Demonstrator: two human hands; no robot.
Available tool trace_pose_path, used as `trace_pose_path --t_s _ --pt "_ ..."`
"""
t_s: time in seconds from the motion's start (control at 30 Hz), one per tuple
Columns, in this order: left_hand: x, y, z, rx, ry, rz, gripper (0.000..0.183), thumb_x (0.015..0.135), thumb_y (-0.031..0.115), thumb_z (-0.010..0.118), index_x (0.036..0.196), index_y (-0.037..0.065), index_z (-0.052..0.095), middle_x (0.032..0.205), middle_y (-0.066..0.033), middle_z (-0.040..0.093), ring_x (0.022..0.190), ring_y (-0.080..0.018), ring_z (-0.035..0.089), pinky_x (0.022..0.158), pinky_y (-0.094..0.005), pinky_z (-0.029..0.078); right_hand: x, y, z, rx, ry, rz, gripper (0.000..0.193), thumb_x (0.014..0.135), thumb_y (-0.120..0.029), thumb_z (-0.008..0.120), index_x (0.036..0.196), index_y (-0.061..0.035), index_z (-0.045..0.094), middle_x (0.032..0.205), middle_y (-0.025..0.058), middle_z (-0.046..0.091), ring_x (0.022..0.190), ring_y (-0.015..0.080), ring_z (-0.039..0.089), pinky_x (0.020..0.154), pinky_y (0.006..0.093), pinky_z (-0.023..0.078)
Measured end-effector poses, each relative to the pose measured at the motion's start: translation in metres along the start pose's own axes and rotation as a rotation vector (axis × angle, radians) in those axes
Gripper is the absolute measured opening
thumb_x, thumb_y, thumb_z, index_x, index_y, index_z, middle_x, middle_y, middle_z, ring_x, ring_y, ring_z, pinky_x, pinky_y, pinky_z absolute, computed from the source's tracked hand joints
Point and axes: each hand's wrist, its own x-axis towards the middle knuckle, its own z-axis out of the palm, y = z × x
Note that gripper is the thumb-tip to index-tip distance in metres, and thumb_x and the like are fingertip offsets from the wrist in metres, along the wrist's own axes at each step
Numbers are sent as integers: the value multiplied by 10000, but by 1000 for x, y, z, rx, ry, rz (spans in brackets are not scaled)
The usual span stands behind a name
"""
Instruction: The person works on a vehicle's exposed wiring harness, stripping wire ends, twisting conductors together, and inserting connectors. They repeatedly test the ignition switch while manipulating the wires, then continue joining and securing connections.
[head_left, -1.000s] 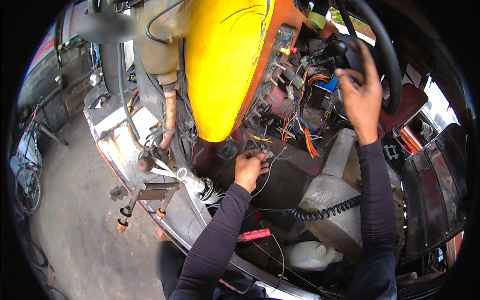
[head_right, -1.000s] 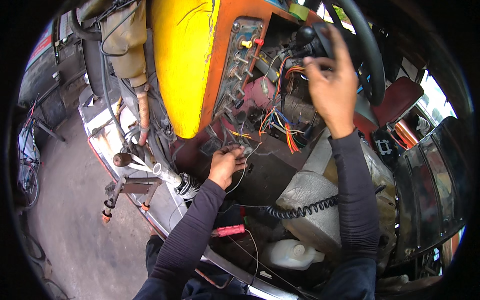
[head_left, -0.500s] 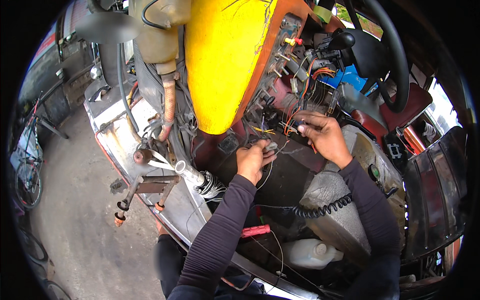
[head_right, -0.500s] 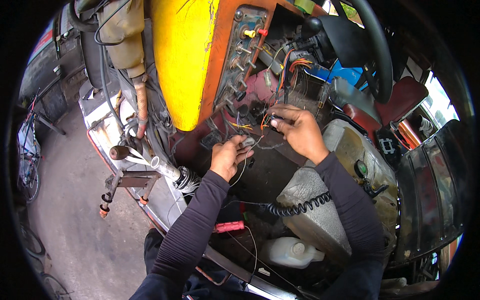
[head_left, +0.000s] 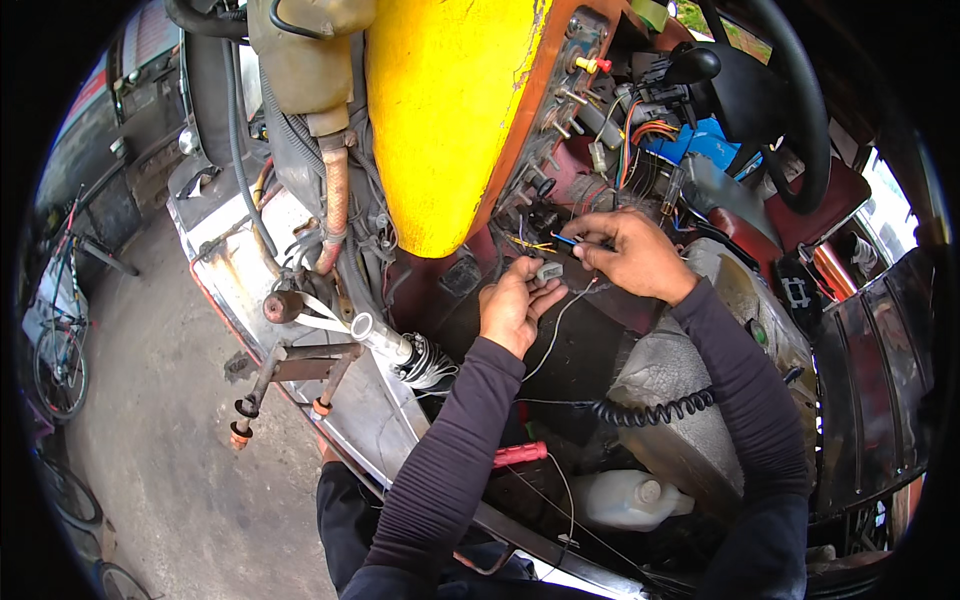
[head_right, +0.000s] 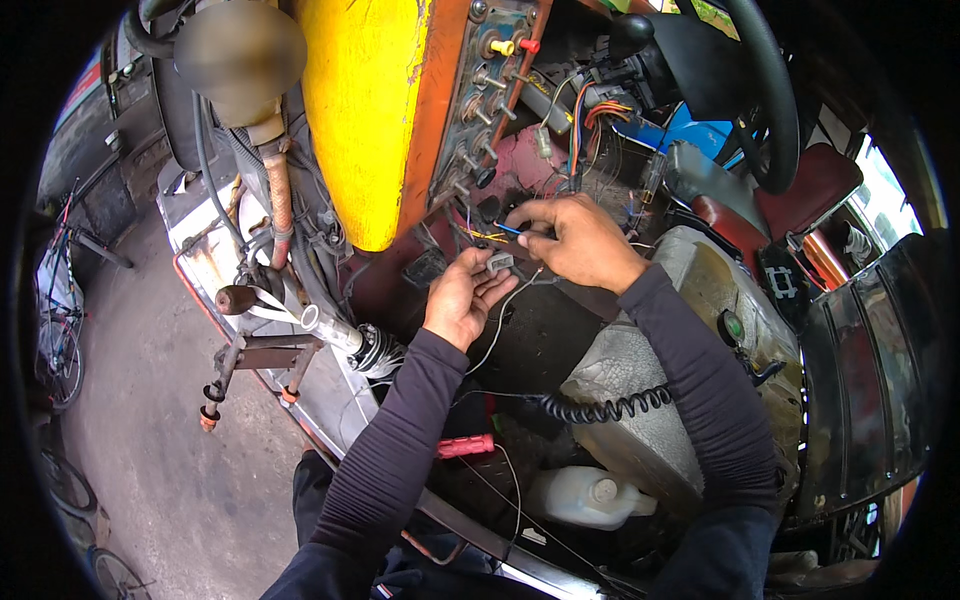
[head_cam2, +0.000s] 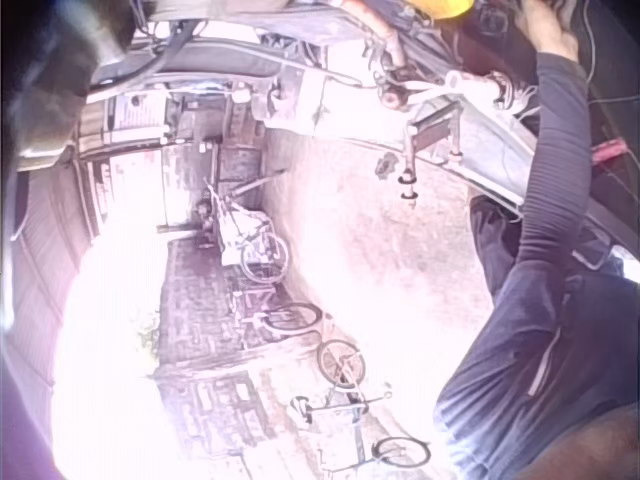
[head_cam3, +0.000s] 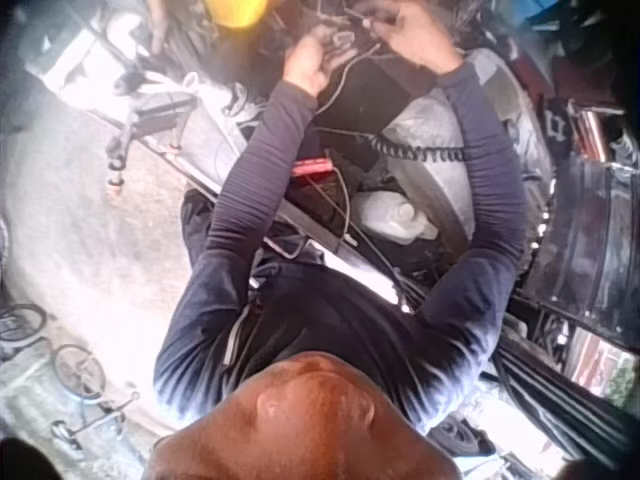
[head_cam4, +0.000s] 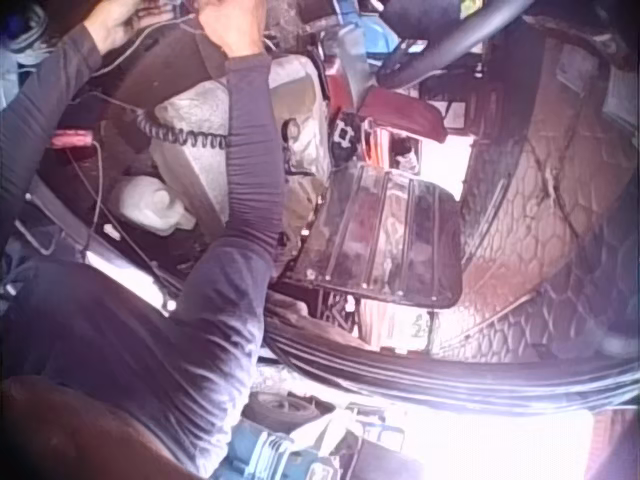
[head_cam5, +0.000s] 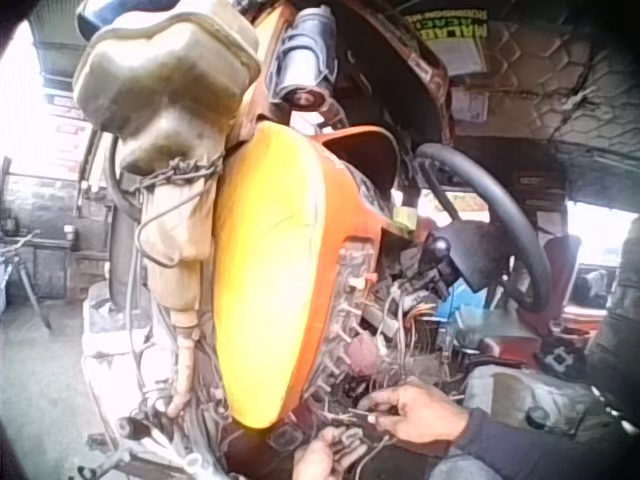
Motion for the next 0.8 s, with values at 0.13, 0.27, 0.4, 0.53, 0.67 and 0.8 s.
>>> trace_pose_path --t_s 0.13,0.27,0.4,0.53,0.67,0.8 --pt "-3 -1 5 16 21 4 167 965 114 644 1026 -41 643 935 -112 638 879 -252 694 874 -450 650 -10 -6 -5 -293 70 -159 118 807 -156 735 897 -80 728 799 85 737 802 266 711 791 387 478" --pt "-2 -4 9 -18 24 25 170 957 108 650 1031 -45 646 939 -127 650 865 -258 698 860 -443 656 -15 2 5 -531 136 -272 139 766 -218 734 866 -122 739 791 54 721 811 284 687 861 394 419" --pt "-2 -7 12 -12 24 49 185 960 106 643 1048 -56 647 959 -148 665 875 -264 704 854 -431 657 -13 3 8 -542 136 -285 171 719 -184 740 859 -88 723 847 83 692 886 274 665 830 382 399" --pt "-2 -7 13 -7 23 57 194 962 106 639 1052 -66 645 953 -154 673 879 -269 710 856 -425 656 -13 2 10 -560 138 -259 182 724 -200 729 861 -80 731 854 86 700 906 274 666 844 391 405" --pt "-3 -7 13 -1 19 61 198 964 104 635 1056 -71 646 948 -158 682 875 -270 715 859 -431 654 -11 4 12 -588 143 -258 186 741 -220 725 868 -86 746 860 82 721 917 275 677 874 401 418" --pt "-4 -8 13 -8 20 64 208 965 108 633 1067 -72 648 958 -165 688 877 -269 717 863 -439 651 -11 3 11 -593 143 -245 183 742 -220 723 865 -87 747 855 79 720 915 274 674 878 403 422"
